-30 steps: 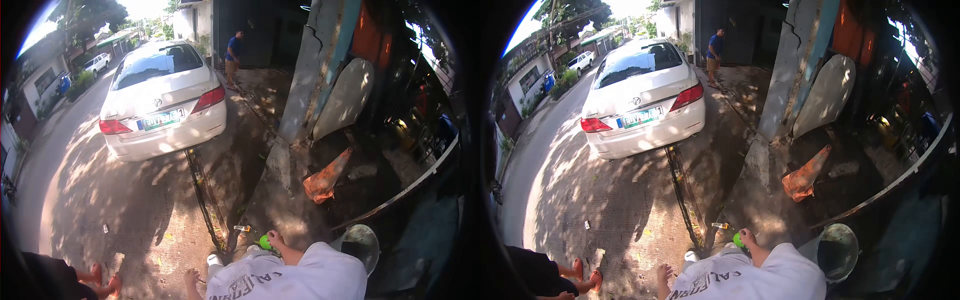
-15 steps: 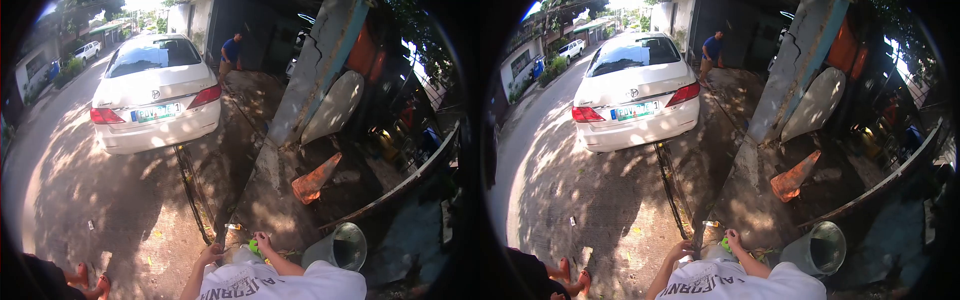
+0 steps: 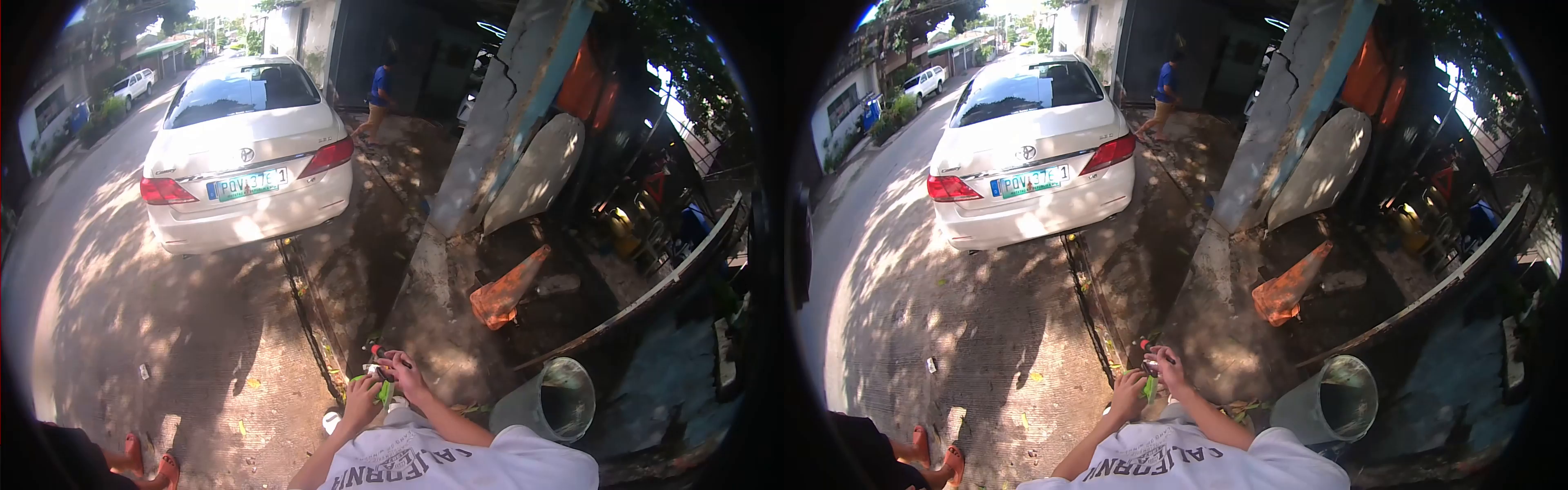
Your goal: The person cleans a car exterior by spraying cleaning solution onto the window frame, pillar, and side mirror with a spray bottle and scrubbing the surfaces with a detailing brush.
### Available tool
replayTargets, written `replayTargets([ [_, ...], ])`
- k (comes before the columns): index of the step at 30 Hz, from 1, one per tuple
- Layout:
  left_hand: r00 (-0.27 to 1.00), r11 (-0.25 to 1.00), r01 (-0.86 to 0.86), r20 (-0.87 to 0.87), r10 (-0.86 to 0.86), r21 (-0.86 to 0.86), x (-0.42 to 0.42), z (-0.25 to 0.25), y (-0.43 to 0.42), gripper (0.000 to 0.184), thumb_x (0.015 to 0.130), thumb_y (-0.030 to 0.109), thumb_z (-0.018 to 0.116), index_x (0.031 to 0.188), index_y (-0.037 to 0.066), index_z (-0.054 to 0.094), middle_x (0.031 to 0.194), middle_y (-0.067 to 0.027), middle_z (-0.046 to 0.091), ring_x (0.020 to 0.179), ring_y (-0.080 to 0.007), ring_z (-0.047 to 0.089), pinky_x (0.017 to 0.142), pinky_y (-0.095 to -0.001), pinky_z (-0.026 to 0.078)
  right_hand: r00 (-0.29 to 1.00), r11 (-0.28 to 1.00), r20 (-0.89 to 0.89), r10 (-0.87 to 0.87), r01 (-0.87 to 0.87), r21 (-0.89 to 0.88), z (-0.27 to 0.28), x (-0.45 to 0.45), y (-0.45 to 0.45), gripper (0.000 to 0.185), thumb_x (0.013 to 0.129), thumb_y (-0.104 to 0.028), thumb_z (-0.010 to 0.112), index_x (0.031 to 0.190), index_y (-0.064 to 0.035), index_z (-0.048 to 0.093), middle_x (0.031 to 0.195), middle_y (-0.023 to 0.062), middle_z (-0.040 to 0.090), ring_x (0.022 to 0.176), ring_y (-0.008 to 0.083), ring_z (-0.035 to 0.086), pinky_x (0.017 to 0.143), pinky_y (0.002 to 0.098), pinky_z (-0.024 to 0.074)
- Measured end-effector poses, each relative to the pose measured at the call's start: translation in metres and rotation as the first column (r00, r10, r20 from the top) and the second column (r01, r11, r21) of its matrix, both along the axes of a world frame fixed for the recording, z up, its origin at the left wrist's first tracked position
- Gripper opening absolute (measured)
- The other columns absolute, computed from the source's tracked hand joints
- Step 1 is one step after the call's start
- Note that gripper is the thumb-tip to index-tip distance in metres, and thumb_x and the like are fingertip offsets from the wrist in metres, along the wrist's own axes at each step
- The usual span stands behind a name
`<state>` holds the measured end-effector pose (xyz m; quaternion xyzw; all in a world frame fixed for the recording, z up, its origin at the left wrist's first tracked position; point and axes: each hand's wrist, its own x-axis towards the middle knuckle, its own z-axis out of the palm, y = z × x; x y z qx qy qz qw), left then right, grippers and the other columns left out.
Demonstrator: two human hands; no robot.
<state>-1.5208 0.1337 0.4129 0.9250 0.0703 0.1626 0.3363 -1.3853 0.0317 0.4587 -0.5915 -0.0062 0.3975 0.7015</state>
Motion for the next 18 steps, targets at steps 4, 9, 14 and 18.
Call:
replayTargets([
  [4, 0.988, 0.912, -0.085, -0.152, 0.025, -0.401, -0.015, 0.013, -0.001, 0.037, 0.081, 0.022, 0.076, 0.112, 0.006, 0.065, 0.111, -0.0154, 0.067, 0.112, -0.0348, 0.062, 0.094, -0.0449, 0.047, 0.956, 0.955, 0.252, 0.154, -0.078, -0.286, -0.038, 0.014, -0.029, 0.037, 0.105, -0.042, 0.051, 0.125, -0.0113, 0.055, 0.116, 0.0097, 0.067, 0.091, 0.0175, 0.071, 0.072, 0.0322, 0.0563],
  [9, 0.974, 0.638, -0.207, -0.22, 0.06, -0.742, -0.031, 0.031, 0.0, 0.028, 0.093, 0.025, 0.07, 0.112, 0.004, 0.065, 0.099, -0.0136, 0.072, 0.097, -0.0248, 0.069, 0.086, -0.0375, 0.051, 0.914, 0.713, 0.3, 0.271, 0.018, -0.701, -0.121, 0.02, -0.097, 0.031, 0.1, -0.036, 0.06, 0.115, -0.0086, 0.063, 0.092, 0.0064, 0.069, 0.068, 0.0164, 0.069, 0.054, 0.0303, 0.0543],
  [14, 0.988, 0.606, -0.153, -0.122, 0.094, -0.78, -0.027, 0.034, 0.006, 0.023, 0.099, 0.023, 0.063, 0.112, 0.004, 0.064, 0.103, -0.012, 0.071, 0.098, -0.0236, 0.067, 0.089, -0.0367, 0.051, 0.938, 0.632, 0.271, 0.217, 0.077, -0.772, -0.246, 0.017, -0.175, 0.035, 0.098, -0.041, 0.061, 0.112, -0.0089, 0.063, 0.084, 0.0052, 0.069, 0.061, 0.02, 0.07, 0.048, 0.0314, 0.0518],
  [18, 0.991, 0.647, -0.129, -0.113, 0.066, -0.751, -0.019, 0.043, 0.008, 0.024, 0.098, 0.023, 0.064, 0.112, 0.004, 0.064, 0.1, -0.0119, 0.071, 0.096, -0.0228, 0.067, 0.087, -0.0358, 0.051, 0.978, 0.722, 0.177, 0.111, 0.043, -0.691, -0.198, 0.005, -0.175, 0.037, 0.098, -0.042, 0.06, 0.111, -0.0081, 0.063, 0.083, 0.0057, 0.069, 0.06, 0.0199, 0.07, 0.049, 0.0317, 0.0515],
])
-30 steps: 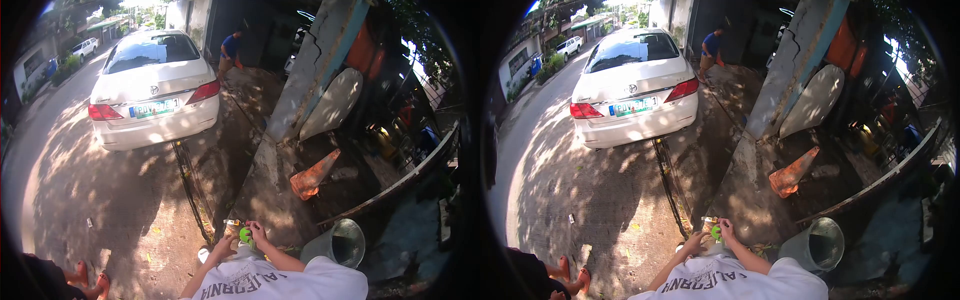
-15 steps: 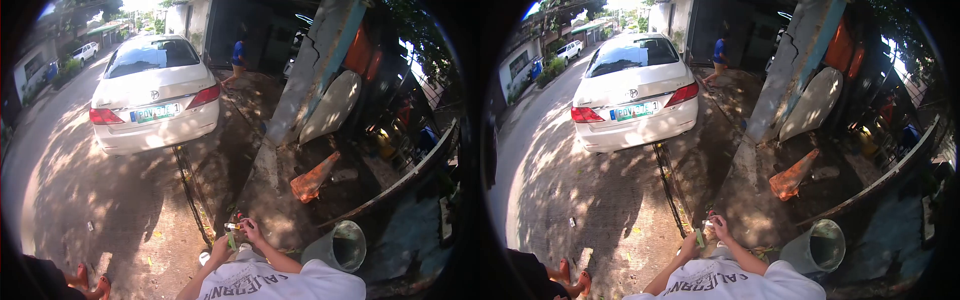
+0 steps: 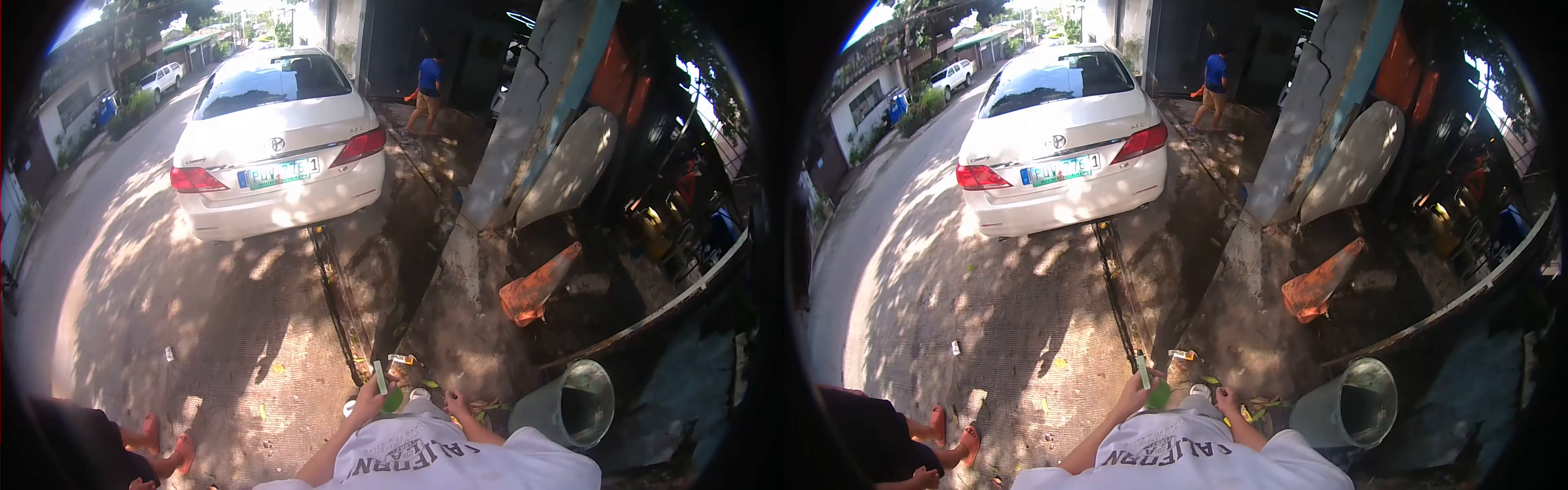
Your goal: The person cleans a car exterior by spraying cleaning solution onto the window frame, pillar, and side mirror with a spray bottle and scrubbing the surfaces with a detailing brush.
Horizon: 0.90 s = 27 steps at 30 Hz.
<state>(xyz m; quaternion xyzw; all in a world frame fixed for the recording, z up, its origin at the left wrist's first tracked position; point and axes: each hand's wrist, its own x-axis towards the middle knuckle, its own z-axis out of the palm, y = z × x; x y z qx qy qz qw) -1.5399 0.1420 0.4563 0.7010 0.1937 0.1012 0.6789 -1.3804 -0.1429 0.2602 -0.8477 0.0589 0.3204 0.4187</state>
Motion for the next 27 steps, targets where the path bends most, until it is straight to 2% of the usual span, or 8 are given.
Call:
replayTargets([
  [3, 0.994, 0.998, 0.06, -0.095, -0.062, -0.025, 0.005, 0.01, -0.003, 0.019, 0.099, 0.019, 0.062, 0.111, 0.004, 0.066, 0.106, -0.0084, 0.07, 0.103, -0.0198, 0.065, 0.091, -0.0357, 0.049, 0.998, 1.0, 0.063, 0.023, -0.022, -0.01, -0.002, 0.002, 0.0, 0.036, 0.098, -0.041, 0.06, 0.11, -0.0075, 0.064, 0.084, 0.0062, 0.069, 0.06, 0.0202, 0.07, 0.049, 0.0318, 0.0517],
  [5, 0.994, 0.996, 0.088, -0.068, -0.088, -0.005, 0.007, 0.005, -0.006, 0.02, 0.099, 0.018, 0.063, 0.112, 0.004, 0.066, 0.105, -0.0089, 0.07, 0.103, -0.0203, 0.065, 0.091, -0.0361, 0.05, 0.999, 1.0, 0.052, 0.005, -0.004, -0.015, -0.002, 0.002, -0.001, 0.036, 0.097, -0.039, 0.061, 0.11, -0.0063, 0.064, 0.085, 0.007, 0.069, 0.06, 0.0208, 0.07, 0.05, 0.0318, 0.0524],
  [11, 0.993, 0.997, 0.081, -0.082, -0.08, 0.006, 0.012, -0.013, -0.009, 0.018, 0.098, 0.017, 0.063, 0.11, 0.003, 0.066, 0.102, -0.0094, 0.071, 0.097, -0.0193, 0.066, 0.087, -0.0348, 0.051, 0.999, 0.999, 0.049, 0.016, -0.018, 0.035, -0.026, 0.004, -0.009, 0.033, 0.096, -0.034, 0.065, 0.112, -0.0046, 0.065, 0.085, 0.0072, 0.067, 0.062, 0.0186, 0.067, 0.054, 0.0316, 0.0559],
  [14, 0.999, 0.999, 0.03, -0.026, -0.031, -0.022, 0.014, -0.022, -0.008, 0.027, 0.096, 0.025, 0.067, 0.11, 0.003, 0.063, 0.094, -0.0138, 0.07, 0.088, -0.024, 0.067, 0.08, -0.037, 0.051, 1.0, 1.0, 0.018, 0.007, -0.007, -0.021, -0.029, 0.008, -0.01, 0.032, 0.095, -0.032, 0.067, 0.111, -0.0043, 0.065, 0.085, 0.0065, 0.067, 0.063, 0.0174, 0.066, 0.056, 0.0318, 0.0572],
  [19, 0.996, 0.998, 0.057, -0.074, -0.058, -0.024, 0.01, -0.001, -0.007, 0.023, 0.097, 0.022, 0.066, 0.111, 0.003, 0.064, 0.101, -0.0112, 0.071, 0.096, -0.0213, 0.067, 0.086, -0.0357, 0.051, 0.993, 0.997, 0.093, 0.074, -0.071, -0.036, -0.032, 0.008, -0.01, 0.032, 0.095, -0.032, 0.067, 0.11, -0.0041, 0.065, 0.087, 0.0071, 0.066, 0.072, 0.0182, 0.067, 0.06, 0.0333, 0.0592],
  [22, 0.997, 0.999, 0.042, -0.07, -0.045, -0.034, 0.007, 0.003, -0.005, 0.023, 0.098, 0.021, 0.065, 0.112, 0.003, 0.064, 0.103, -0.0101, 0.071, 0.098, -0.02, 0.066, 0.088, -0.0351, 0.051, 0.992, 0.993, 0.068, 0.106, -0.102, -0.055, -0.041, 0.009, -0.011, 0.031, 0.094, -0.032, 0.067, 0.109, -0.0041, 0.065, 0.088, 0.0074, 0.066, 0.075, 0.0181, 0.067, 0.061, 0.0345, 0.06],
  [25, 0.997, 0.996, 0.017, -0.073, -0.023, -0.083, 0.005, -0.004, -0.002, 0.025, 0.098, 0.021, 0.065, 0.115, 0.003, 0.063, 0.106, -0.0109, 0.072, 0.1, -0.0206, 0.067, 0.089, -0.035, 0.051, 0.98, 0.989, 0.14, 0.138, -0.131, -0.064, -0.068, 0.011, -0.009, 0.034, 0.095, -0.034, 0.065, 0.109, -0.0035, 0.065, 0.089, 0.0081, 0.067, 0.072, 0.0182, 0.068, 0.063, 0.0338, 0.0589],
  [27, 0.998, 0.997, 0.016, -0.066, -0.021, -0.077, 0.001, -0.006, 0.0, 0.027, 0.098, 0.02, 0.065, 0.118, 0.002, 0.062, 0.107, -0.0114, 0.072, 0.103, -0.021, 0.067, 0.091, -0.035, 0.051, 0.966, 0.975, 0.156, 0.207, -0.19, -0.113, -0.049, 0.009, -0.005, 0.035, 0.095, -0.036, 0.064, 0.109, -0.0036, 0.065, 0.09, 0.0085, 0.068, 0.07, 0.0187, 0.069, 0.063, 0.0335, 0.058],
])
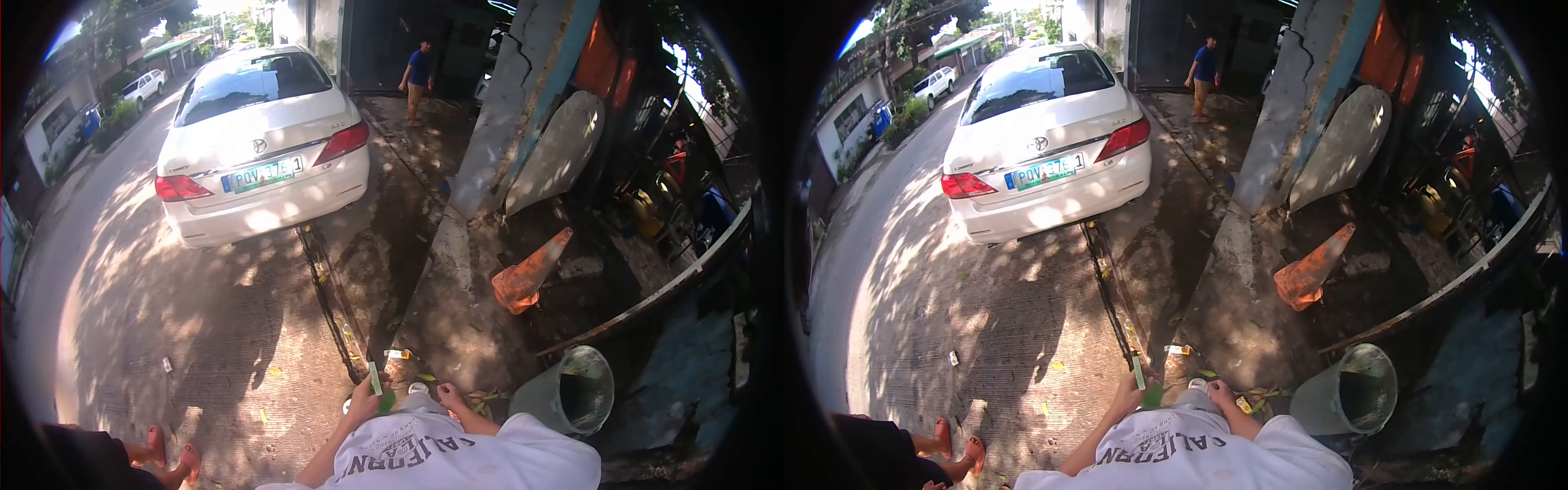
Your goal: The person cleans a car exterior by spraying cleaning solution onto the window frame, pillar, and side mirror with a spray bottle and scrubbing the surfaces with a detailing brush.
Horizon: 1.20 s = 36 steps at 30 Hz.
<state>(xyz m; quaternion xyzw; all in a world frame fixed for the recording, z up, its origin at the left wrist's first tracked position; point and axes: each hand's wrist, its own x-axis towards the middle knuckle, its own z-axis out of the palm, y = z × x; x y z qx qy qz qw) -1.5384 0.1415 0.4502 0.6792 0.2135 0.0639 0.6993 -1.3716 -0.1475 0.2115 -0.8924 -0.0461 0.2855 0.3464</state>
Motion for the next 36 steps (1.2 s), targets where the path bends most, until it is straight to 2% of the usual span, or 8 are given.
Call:
replayTargets([
  [4, 0.999, 0.999, 0.01, 0.05, -0.012, 0.042, 0.001, -0.014, 0.004, 0.035, 0.098, 0.02, 0.065, 0.127, 0.002, 0.06, 0.113, -0.0126, 0.072, 0.108, -0.021, 0.068, 0.095, -0.0345, 0.052, 0.998, 0.993, -0.014, 0.057, -0.058, -0.106, -0.021, 0.012, 0.008, 0.041, 0.095, -0.043, 0.062, 0.114, -0.0072, 0.065, 0.093, 0.0083, 0.071, 0.068, 0.0202, 0.074, 0.068, 0.0321, 0.0562],
  [5, 0.998, 0.999, -0.028, 0.051, 0.03, -0.046, 0.003, -0.008, 0.001, 0.026, 0.098, 0.01, 0.062, 0.121, -0.001, 0.062, 0.108, -0.0092, 0.07, 0.103, -0.019, 0.067, 0.095, -0.0334, 0.051, 0.997, 0.995, -0.054, 0.054, -0.058, -0.077, 0.006, 0.009, 0.016, 0.043, 0.094, -0.045, 0.064, 0.115, -0.0086, 0.065, 0.096, 0.0086, 0.072, 0.067, 0.0194, 0.074, 0.068, 0.0312, 0.0563],
  [6, 1.0, 1.0, -0.021, 0.022, 0.021, -0.002, 0.002, -0.002, 0.002, 0.027, 0.098, 0.01, 0.062, 0.122, -0.001, 0.062, 0.107, -0.0083, 0.07, 0.102, -0.0181, 0.066, 0.094, -0.0325, 0.051, 0.998, 0.985, -0.038, 0.054, -0.059, -0.16, 0.002, 0.009, 0.018, 0.044, 0.093, -0.045, 0.065, 0.117, -0.0078, 0.065, 0.101, 0.0096, 0.072, 0.071, 0.021, 0.074, 0.07, 0.0324, 0.0569],
  [10, 1.0, 0.999, -0.014, 0.003, 0.014, 0.04, 0.003, -0.006, 0.003, 0.028, 0.098, 0.011, 0.063, 0.123, -0.001, 0.061, 0.104, -0.0077, 0.07, 0.1, -0.0168, 0.066, 0.091, -0.0318, 0.052, 0.999, 0.999, -0.019, 0.034, -0.034, -0.04, -0.025, 0.011, 0.016, 0.044, 0.094, -0.042, 0.066, 0.117, -0.0042, 0.064, 0.109, 0.0123, 0.069, 0.082, 0.0243, 0.072, 0.068, 0.0354, 0.0606],
  [24, 1.0, 0.999, 0.013, 0.023, -0.014, 0.033, 0.009, -0.005, 0.0, 0.035, 0.098, 0.015, 0.063, 0.13, 0.0, 0.06, 0.107, -0.0099, 0.071, 0.101, -0.0197, 0.067, 0.09, -0.0335, 0.053, 0.997, 0.999, -0.069, -0.032, 0.034, 0.041, -0.002, 0.009, 0.01, 0.03, 0.094, -0.033, 0.069, 0.107, -0.0058, 0.066, 0.09, 0.0063, 0.065, 0.069, 0.0172, 0.064, 0.058, 0.0328, 0.0564],
  [27, 1.0, 0.999, 0.02, 0.015, -0.021, 0.039, 0.007, -0.025, 0.0, 0.037, 0.099, 0.018, 0.063, 0.132, 0.0, 0.058, 0.111, -0.0101, 0.071, 0.105, -0.0209, 0.067, 0.093, -0.0344, 0.052, 0.987, 0.998, -0.155, -0.048, 0.054, 0.033, 0.024, 0.005, 0.013, 0.03, 0.095, -0.033, 0.068, 0.107, -0.0062, 0.065, 0.091, 0.0061, 0.065, 0.07, 0.0171, 0.064, 0.058, 0.0331, 0.0563],
  [29, 0.999, 0.997, 0.033, -0.011, -0.032, 0.069, 0.006, -0.018, 0.001, 0.038, 0.1, 0.02, 0.062, 0.133, 0.001, 0.057, 0.112, -0.0101, 0.07, 0.107, -0.021, 0.066, 0.094, -0.0348, 0.051, 0.991, 0.998, -0.131, -0.034, 0.041, 0.049, -0.007, 0.009, 0.004, 0.03, 0.095, -0.033, 0.068, 0.108, -0.0062, 0.065, 0.092, 0.0064, 0.065, 0.071, 0.0169, 0.064, 0.058, 0.0331, 0.0562],
  [36, 0.991, 0.999, 0.039, -0.131, -0.035, 0.03, 0.001, 0.015, 0.003, 0.04, 0.101, 0.025, 0.06, 0.136, 0.006, 0.056, 0.116, -0.009, 0.07, 0.111, -0.0212, 0.065, 0.097, -0.0352, 0.049, 0.997, 1.0, -0.082, -0.007, 0.009, 0.026, -0.014, 0.008, -0.006, 0.034, 0.095, -0.035, 0.067, 0.112, -0.0055, 0.064, 0.099, 0.0084, 0.067, 0.072, 0.0169, 0.065, 0.06, 0.0324, 0.0563],
])
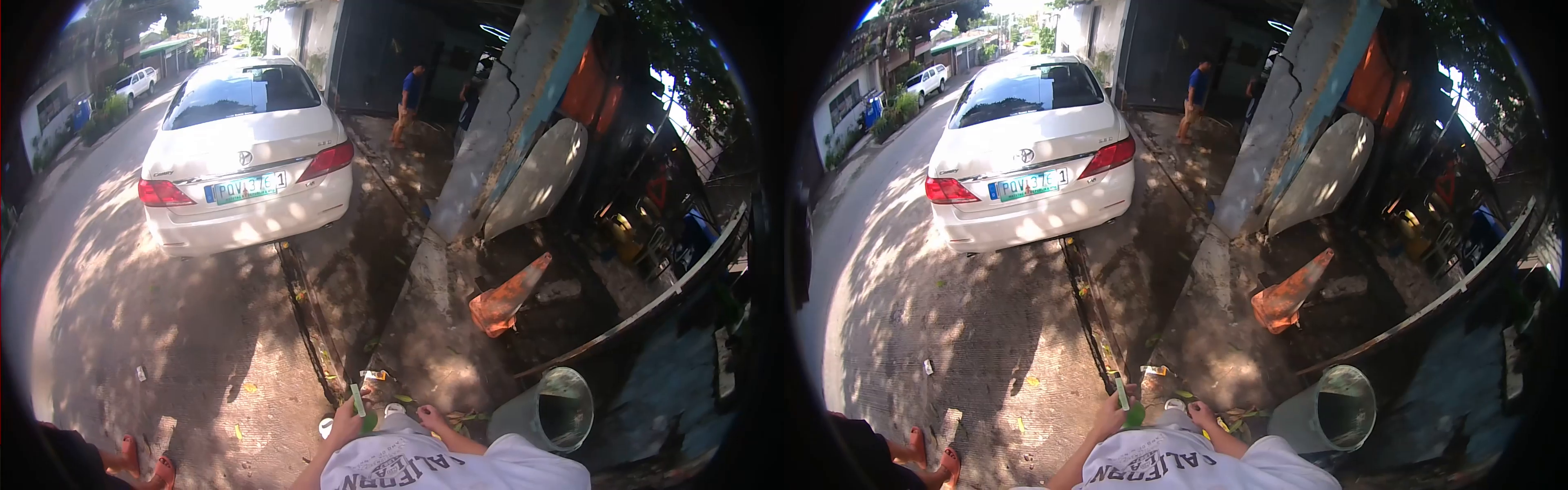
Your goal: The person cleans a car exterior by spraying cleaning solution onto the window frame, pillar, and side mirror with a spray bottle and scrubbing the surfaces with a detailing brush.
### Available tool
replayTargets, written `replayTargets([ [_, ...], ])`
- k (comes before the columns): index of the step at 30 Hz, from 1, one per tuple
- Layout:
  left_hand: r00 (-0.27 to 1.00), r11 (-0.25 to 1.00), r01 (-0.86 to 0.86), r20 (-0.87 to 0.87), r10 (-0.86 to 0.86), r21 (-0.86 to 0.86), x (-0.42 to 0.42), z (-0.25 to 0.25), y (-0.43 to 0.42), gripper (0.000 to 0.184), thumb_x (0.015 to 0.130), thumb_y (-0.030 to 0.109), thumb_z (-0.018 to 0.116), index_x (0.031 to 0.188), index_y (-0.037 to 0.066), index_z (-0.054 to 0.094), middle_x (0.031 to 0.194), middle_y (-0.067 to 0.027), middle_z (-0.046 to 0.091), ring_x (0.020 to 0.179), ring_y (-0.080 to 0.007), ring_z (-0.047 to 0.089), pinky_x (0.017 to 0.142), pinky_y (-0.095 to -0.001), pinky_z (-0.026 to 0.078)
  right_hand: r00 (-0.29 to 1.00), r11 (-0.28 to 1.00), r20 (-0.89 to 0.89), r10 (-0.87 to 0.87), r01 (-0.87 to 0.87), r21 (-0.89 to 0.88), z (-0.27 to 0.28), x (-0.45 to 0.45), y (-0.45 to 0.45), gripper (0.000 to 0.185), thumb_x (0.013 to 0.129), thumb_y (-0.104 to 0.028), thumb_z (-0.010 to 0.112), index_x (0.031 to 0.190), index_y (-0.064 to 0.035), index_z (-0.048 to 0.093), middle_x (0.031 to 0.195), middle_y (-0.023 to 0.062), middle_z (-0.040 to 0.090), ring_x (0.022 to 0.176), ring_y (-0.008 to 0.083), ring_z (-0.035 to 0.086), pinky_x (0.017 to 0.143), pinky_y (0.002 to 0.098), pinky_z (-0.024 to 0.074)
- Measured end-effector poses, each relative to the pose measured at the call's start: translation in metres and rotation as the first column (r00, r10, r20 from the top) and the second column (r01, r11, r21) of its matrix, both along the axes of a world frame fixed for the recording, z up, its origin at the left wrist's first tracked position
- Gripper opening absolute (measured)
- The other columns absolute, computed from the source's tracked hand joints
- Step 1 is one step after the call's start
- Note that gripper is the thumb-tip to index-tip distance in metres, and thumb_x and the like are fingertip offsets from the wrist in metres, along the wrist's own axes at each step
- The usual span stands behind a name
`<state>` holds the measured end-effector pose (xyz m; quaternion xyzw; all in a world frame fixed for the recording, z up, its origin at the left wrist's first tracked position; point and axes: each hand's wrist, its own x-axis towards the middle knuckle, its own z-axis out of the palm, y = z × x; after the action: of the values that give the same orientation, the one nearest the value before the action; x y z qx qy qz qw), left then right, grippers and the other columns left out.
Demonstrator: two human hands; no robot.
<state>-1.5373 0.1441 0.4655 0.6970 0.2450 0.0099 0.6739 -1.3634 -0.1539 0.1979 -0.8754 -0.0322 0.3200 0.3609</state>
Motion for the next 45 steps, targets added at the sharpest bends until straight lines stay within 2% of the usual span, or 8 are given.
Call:
replayTargets([
  [9, 0.993, 0.995, -0.068, 0.092, 0.075, -0.072, -0.003, -0.03, -0.001, 0.044, 0.098, 0.024, 0.062, 0.14, 0.011, 0.056, 0.107, -0.0133, 0.073, 0.102, -0.023, 0.069, 0.09, -0.0352, 0.051, 0.996, 0.997, -0.091, -0.016, 0.01, -0.073, 0.079, -0.011, 0.016, 0.039, 0.096, -0.037, 0.065, 0.117, -0.0045, 0.065, 0.095, 0.0076, 0.071, 0.072, 0.0165, 0.068, 0.06, 0.0294, 0.0553],
  [12, 0.993, 0.993, -0.081, 0.083, 0.088, -0.083, -0.003, -0.024, 0.002, 0.045, 0.098, 0.024, 0.062, 0.14, 0.012, 0.056, 0.105, -0.0129, 0.074, 0.101, -0.0228, 0.069, 0.091, -0.0354, 0.051, 0.999, 0.999, -0.054, 0.009, -0.011, -0.041, 0.051, -0.007, 0.006, 0.037, 0.096, -0.036, 0.064, 0.116, -0.0051, 0.065, 0.095, 0.0063, 0.071, 0.071, 0.0157, 0.068, 0.06, 0.0291, 0.0545],
  [14, 1.0, 0.999, -0.026, 0.017, 0.026, -0.035, -0.004, -0.011, 0.006, 0.041, 0.099, 0.017, 0.062, 0.138, 0.005, 0.056, 0.121, -0.0111, 0.069, 0.105, -0.0194, 0.068, 0.09, -0.0342, 0.053, 0.997, 0.999, -0.083, 0.002, -0.006, -0.052, 0.075, -0.009, 0.016, 0.036, 0.096, -0.036, 0.064, 0.115, -0.0056, 0.065, 0.095, 0.0059, 0.071, 0.07, 0.0158, 0.068, 0.06, 0.0292, 0.0546],
  [27, 0.998, 0.998, -0.033, 0.062, 0.029, 0.056, -0.008, -0.022, 0.0, 0.044, 0.099, 0.02, 0.063, 0.14, 0.005, 0.055, 0.124, -0.0119, 0.068, 0.105, -0.0188, 0.068, 0.092, -0.0344, 0.052, 0.998, 0.992, 0.005, 0.067, -0.066, -0.105, 0.076, -0.014, 0.019, 0.041, 0.094, -0.044, 0.065, 0.114, -0.008, 0.066, 0.096, 0.0075, 0.072, 0.069, 0.0155, 0.071, 0.065, 0.0309, 0.0554],
  [29, 0.988, 0.995, -0.104, 0.118, 0.103, 0.005, -0.009, -0.024, -0.004, 0.05, 0.095, 0.028, 0.066, 0.139, 0.009, 0.057, 0.096, -0.0152, 0.07, 0.094, -0.0232, 0.068, 0.088, -0.0377, 0.05, 0.999, 0.993, -0.015, 0.052, -0.054, -0.109, 0.077, -0.015, 0.018, 0.041, 0.095, -0.044, 0.064, 0.115, -0.008, 0.066, 0.097, 0.0078, 0.072, 0.07, 0.0157, 0.071, 0.065, 0.0311, 0.0556],
  [34, 0.992, 0.996, -0.075, 0.104, 0.07, 0.049, -0.013, -0.019, -0.002, 0.05, 0.095, 0.027, 0.066, 0.139, 0.008, 0.057, 0.098, -0.0154, 0.071, 0.094, -0.0242, 0.068, 0.088, -0.038, 0.051, 0.998, 0.995, -0.059, 0.023, -0.029, -0.1, 0.063, -0.014, 0.014, 0.041, 0.096, -0.043, 0.064, 0.115, -0.0072, 0.066, 0.097, 0.0087, 0.071, 0.07, 0.0162, 0.07, 0.065, 0.0311, 0.0561],
  [42, 0.996, 0.996, -0.061, 0.075, 0.056, 0.067, -0.016, -0.027, -0.002, 0.052, 0.093, 0.025, 0.069, 0.141, 0.008, 0.056, 0.1, -0.0165, 0.07, 0.094, -0.0235, 0.068, 0.086, -0.0363, 0.051, 0.992, 0.992, 0.072, 0.108, -0.102, -0.079, 0.027, -0.012, 0.007, 0.038, 0.097, -0.039, 0.064, 0.114, -0.0042, 0.065, 0.095, 0.009, 0.069, 0.072, 0.0156, 0.067, 0.063, 0.0303, 0.0572],
  [45, 0.996, 0.998, -0.057, 0.068, 0.057, -0.005, -0.016, -0.032, -0.003, 0.053, 0.093, 0.026, 0.069, 0.141, 0.008, 0.056, 0.102, -0.0166, 0.071, 0.095, -0.0237, 0.068, 0.087, -0.0363, 0.051, 0.992, 0.993, 0.058, 0.115, -0.115, -0.014, 0.021, -0.011, 0.005, 0.038, 0.097, -0.038, 0.064, 0.114, -0.0041, 0.066, 0.097, 0.0093, 0.069, 0.073, 0.0162, 0.068, 0.063, 0.0313, 0.0577],
])
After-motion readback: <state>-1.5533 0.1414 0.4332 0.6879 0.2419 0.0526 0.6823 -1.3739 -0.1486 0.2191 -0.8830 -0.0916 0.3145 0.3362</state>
